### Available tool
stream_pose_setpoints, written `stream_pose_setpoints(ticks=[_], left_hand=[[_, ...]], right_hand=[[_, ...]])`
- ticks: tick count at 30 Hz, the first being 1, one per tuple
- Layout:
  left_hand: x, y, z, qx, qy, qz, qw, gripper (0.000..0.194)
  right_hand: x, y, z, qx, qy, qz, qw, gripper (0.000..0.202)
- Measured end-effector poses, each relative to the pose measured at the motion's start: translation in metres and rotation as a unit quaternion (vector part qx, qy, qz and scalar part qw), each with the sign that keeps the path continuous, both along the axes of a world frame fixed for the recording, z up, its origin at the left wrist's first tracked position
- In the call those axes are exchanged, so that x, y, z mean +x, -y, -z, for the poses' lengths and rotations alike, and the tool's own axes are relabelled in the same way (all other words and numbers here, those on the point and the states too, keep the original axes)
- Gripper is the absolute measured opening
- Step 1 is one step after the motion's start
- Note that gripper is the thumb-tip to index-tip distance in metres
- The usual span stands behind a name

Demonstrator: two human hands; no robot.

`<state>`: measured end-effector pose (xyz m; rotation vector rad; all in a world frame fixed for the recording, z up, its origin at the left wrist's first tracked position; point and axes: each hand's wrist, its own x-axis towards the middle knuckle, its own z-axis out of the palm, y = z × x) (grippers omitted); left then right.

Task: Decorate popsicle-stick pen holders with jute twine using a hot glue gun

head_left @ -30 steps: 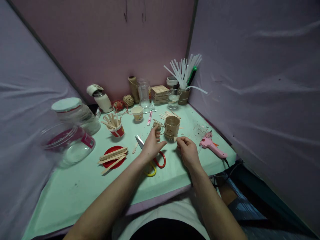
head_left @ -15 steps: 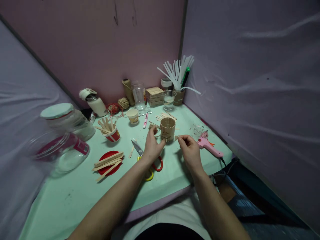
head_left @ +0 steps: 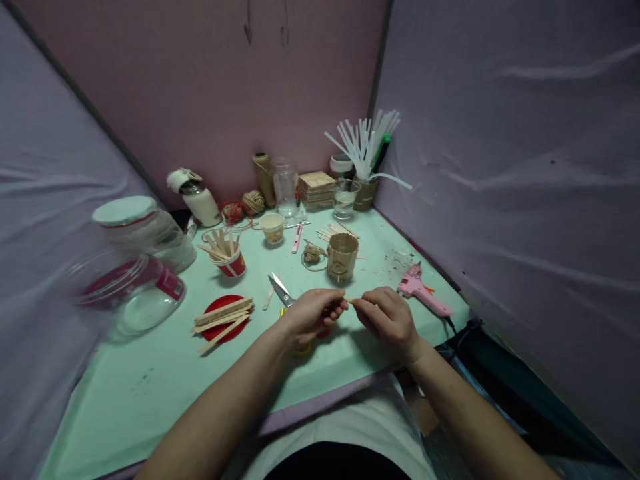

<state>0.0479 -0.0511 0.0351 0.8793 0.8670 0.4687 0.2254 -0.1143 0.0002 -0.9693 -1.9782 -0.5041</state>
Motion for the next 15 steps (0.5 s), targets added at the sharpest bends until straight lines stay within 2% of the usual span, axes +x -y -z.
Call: stream_pose_setpoints(ticks=[3,5,6,7,8,10,12,15], left_hand=[[-0.001,-0.007,0.01,0.077,-0.045,-0.033,0.995,0.032],[0.0,-0.018,0.02,0.181,-0.116,-0.089,0.973,0.028],[0.001,-0.025,0.025,0.24,-0.15,-0.115,0.952,0.041],[0.004,-0.033,0.03,0.287,-0.175,-0.136,0.932,0.062],[0.007,-0.041,0.034,0.328,-0.181,-0.136,0.917,0.082],[0.015,-0.054,0.041,0.379,-0.173,-0.116,0.902,0.107],[0.024,-0.064,0.046,0.42,-0.168,-0.099,0.886,0.114],[0.035,-0.07,0.05,0.448,-0.151,-0.079,0.878,0.114]], right_hand=[[0.002,-0.002,0.002,0.014,-0.005,0.009,1.0,0.024],[0.006,-0.005,0.003,0.016,-0.014,0.02,1.0,0.026],[0.009,-0.007,0.004,0.015,-0.019,0.026,0.999,0.025],[0.012,-0.009,0.004,0.015,-0.022,0.03,0.999,0.025],[0.015,-0.011,0.004,0.016,-0.023,0.033,0.999,0.024],[0.021,-0.015,0.003,0.019,-0.023,0.04,0.999,0.023],[0.026,-0.018,0.003,0.022,-0.026,0.044,0.998,0.024],[0.031,-0.022,0.003,0.028,-0.03,0.051,0.998,0.024]])
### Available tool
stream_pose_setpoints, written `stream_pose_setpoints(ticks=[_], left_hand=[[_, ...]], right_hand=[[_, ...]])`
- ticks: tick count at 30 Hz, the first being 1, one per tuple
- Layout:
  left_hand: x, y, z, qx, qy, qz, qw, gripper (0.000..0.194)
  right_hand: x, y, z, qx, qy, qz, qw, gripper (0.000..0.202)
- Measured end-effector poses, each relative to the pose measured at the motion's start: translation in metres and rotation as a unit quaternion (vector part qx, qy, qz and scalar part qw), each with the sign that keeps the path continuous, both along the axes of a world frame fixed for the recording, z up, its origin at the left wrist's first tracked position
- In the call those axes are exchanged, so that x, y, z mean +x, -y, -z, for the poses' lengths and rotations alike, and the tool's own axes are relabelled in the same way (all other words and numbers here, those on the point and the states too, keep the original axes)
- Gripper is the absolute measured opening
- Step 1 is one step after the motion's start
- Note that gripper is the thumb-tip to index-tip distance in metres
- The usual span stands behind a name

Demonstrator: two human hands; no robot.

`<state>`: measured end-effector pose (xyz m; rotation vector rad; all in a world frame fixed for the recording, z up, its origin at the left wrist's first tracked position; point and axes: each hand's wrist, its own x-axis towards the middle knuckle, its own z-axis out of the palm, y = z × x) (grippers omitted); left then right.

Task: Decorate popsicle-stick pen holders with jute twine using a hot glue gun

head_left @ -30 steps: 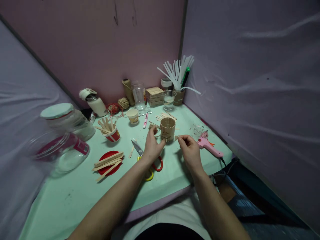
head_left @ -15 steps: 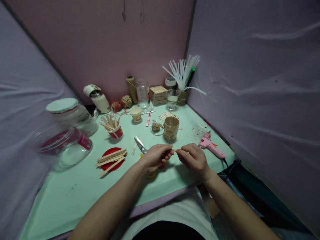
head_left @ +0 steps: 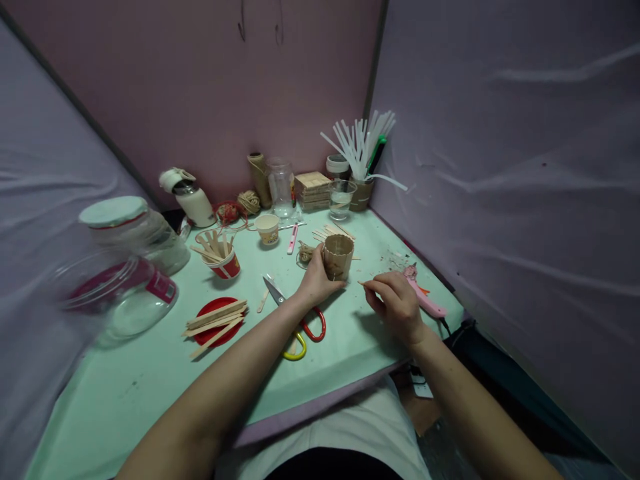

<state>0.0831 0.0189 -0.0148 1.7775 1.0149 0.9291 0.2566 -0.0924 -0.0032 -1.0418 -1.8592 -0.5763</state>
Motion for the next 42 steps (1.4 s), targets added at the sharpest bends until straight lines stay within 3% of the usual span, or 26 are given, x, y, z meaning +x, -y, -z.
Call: stream_pose_setpoints(ticks=[5,8,12,15,17,24,30,37,42], left_hand=[[0.006,-0.001,-0.002,0.001,0.014,0.001,1.0,0.096],[0.004,0.001,-0.008,-0.037,0.012,-0.02,0.999,0.085],[-0.005,0.012,-0.02,-0.165,0.078,0.007,0.983,0.077],[-0.016,0.027,-0.029,-0.292,0.156,0.041,0.943,0.072],[-0.024,0.038,-0.034,-0.335,0.203,0.075,0.917,0.074],[-0.041,0.064,-0.04,-0.344,0.218,0.092,0.908,0.077],[-0.045,0.07,-0.042,-0.348,0.226,0.102,0.904,0.073],[-0.043,0.079,-0.049,-0.383,0.24,0.074,0.889,0.056],[-0.041,0.082,-0.047,-0.388,0.225,0.072,0.891,0.056]], right_hand=[[0.002,-0.007,-0.003,0.006,-0.004,-0.005,1.0,0.023],[0.002,-0.012,-0.008,0.015,-0.014,-0.014,1.0,0.022],[0.003,-0.014,-0.02,0.034,-0.002,-0.017,0.999,0.023],[0.002,-0.013,-0.032,0.046,0.046,-0.025,0.998,0.024],[0.001,-0.012,-0.038,0.056,0.084,-0.04,0.994,0.025],[-0.007,-0.012,-0.059,0.121,0.184,-0.117,0.968,0.02],[-0.012,-0.01,-0.078,0.114,0.252,-0.144,0.95,0.021],[-0.013,-0.008,-0.084,0.102,0.274,-0.17,0.941,0.026],[-0.013,-0.006,-0.085,0.108,0.277,-0.166,0.94,0.025]])
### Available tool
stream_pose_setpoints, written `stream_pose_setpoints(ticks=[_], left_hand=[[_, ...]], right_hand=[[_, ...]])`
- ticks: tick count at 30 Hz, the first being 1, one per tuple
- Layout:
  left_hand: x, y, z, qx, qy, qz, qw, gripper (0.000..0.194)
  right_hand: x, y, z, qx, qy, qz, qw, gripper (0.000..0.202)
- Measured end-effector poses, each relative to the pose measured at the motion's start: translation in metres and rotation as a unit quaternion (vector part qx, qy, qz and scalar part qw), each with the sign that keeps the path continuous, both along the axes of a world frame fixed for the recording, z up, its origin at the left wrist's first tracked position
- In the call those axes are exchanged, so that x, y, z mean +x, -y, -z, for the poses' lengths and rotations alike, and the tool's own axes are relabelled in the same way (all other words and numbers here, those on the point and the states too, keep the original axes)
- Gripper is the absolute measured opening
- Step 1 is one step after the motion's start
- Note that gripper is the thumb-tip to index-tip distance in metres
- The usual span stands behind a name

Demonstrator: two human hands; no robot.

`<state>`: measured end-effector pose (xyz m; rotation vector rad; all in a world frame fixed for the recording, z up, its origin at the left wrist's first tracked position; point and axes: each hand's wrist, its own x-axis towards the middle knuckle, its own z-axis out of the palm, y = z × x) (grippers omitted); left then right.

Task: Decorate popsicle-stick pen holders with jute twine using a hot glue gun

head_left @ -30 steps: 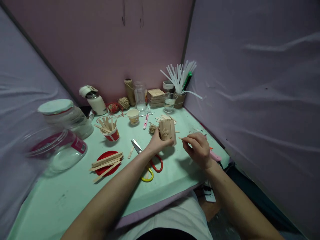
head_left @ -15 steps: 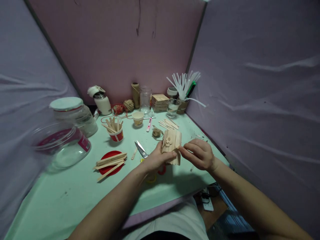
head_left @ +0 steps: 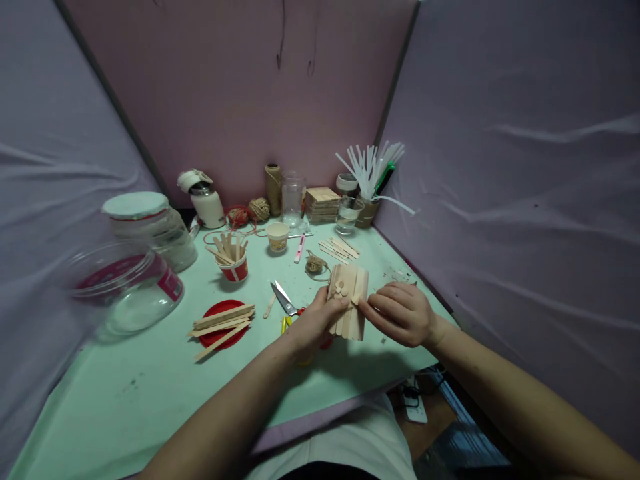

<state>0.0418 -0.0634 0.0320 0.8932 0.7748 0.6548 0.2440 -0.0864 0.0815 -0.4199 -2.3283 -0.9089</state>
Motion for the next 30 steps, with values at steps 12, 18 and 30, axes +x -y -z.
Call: stream_pose_setpoints(ticks=[12,18,30], left_hand=[[0.008,0.006,-0.01,-0.005,0.0,-0.043,0.999,0.06],[0.004,0.001,0.006,0.048,0.024,-0.108,0.993,0.06],[0.001,-0.002,0.008,0.012,0.046,-0.144,0.988,0.06]], right_hand=[[0.0,0.005,0.0,-0.003,0.013,0.016,1.0,0.024],[-0.005,0.005,0.021,-0.032,-0.102,0.033,0.994,0.027],[-0.025,-0.011,0.03,-0.13,-0.148,0.067,0.978,0.023]])
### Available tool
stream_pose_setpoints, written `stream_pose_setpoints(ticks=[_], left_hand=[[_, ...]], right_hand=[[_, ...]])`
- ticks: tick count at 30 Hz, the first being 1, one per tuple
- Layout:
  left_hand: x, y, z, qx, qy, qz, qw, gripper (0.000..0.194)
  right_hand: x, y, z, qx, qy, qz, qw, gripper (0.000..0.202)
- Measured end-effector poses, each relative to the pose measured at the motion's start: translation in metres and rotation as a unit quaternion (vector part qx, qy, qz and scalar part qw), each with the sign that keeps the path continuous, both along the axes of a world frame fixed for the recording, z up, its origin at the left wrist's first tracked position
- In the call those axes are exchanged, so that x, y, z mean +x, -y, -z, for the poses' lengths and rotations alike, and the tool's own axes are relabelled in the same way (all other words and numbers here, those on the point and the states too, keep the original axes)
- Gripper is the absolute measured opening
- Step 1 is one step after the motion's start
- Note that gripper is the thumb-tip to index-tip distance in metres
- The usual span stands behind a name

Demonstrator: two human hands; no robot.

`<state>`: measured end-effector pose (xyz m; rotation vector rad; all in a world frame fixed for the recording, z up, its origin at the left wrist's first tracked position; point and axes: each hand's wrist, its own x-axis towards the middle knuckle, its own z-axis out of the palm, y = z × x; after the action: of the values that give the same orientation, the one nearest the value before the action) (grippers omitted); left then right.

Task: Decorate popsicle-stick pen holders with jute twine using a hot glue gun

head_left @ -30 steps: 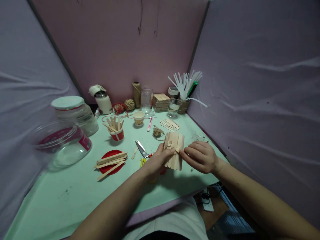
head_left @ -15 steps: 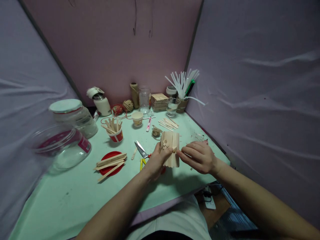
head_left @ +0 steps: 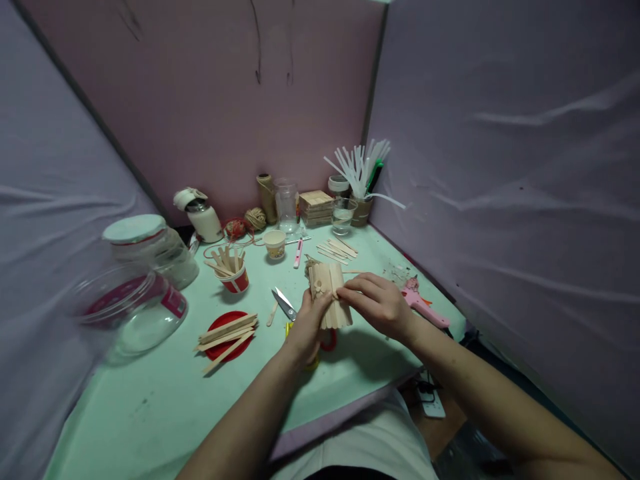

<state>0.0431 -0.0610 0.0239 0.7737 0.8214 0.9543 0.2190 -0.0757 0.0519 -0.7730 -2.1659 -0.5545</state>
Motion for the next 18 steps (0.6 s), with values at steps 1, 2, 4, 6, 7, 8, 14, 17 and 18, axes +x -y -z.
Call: stream_pose_setpoints(ticks=[1,2,4,6,7,8,14,17,18], left_hand=[[0.0,0.0,0.001,0.0,0.001,0.0,1.0,0.059],[0.001,0.0,0.001,0.001,0.003,0.0,1.0,0.058],[0.002,0.0,0.002,0.007,0.005,-0.002,1.0,0.058],[0.002,0.0,0.003,0.01,0.0,-0.007,1.0,0.059],[0.003,0.0,0.003,0.012,-0.002,-0.01,1.0,0.06],[0.003,0.0,0.003,0.014,-0.003,-0.012,1.0,0.06],[0.002,-0.002,0.009,0.029,-0.014,-0.019,0.999,0.056],[0.002,-0.003,0.011,0.032,-0.023,-0.029,0.999,0.053],[0.003,-0.004,0.012,0.034,-0.022,-0.032,0.999,0.053]], right_hand=[[0.0,0.0,0.0,-0.006,-0.006,0.001,1.0,0.021],[-0.001,-0.001,0.001,-0.01,-0.012,0.002,1.0,0.019],[-0.002,-0.001,0.002,-0.014,-0.027,0.003,1.0,0.018],[-0.005,-0.002,0.005,-0.011,-0.052,-0.002,0.999,0.016],[-0.006,-0.002,0.006,-0.01,-0.073,-0.004,0.997,0.014],[-0.009,-0.001,0.006,-0.019,-0.106,-0.002,0.994,0.012],[-0.029,0.003,0.009,-0.337,-0.444,0.039,0.829,0.016],[-0.036,0.001,0.012,-0.448,-0.545,0.026,0.708,0.021],[-0.037,0.0,0.013,-0.464,-0.568,0.02,0.679,0.023]])
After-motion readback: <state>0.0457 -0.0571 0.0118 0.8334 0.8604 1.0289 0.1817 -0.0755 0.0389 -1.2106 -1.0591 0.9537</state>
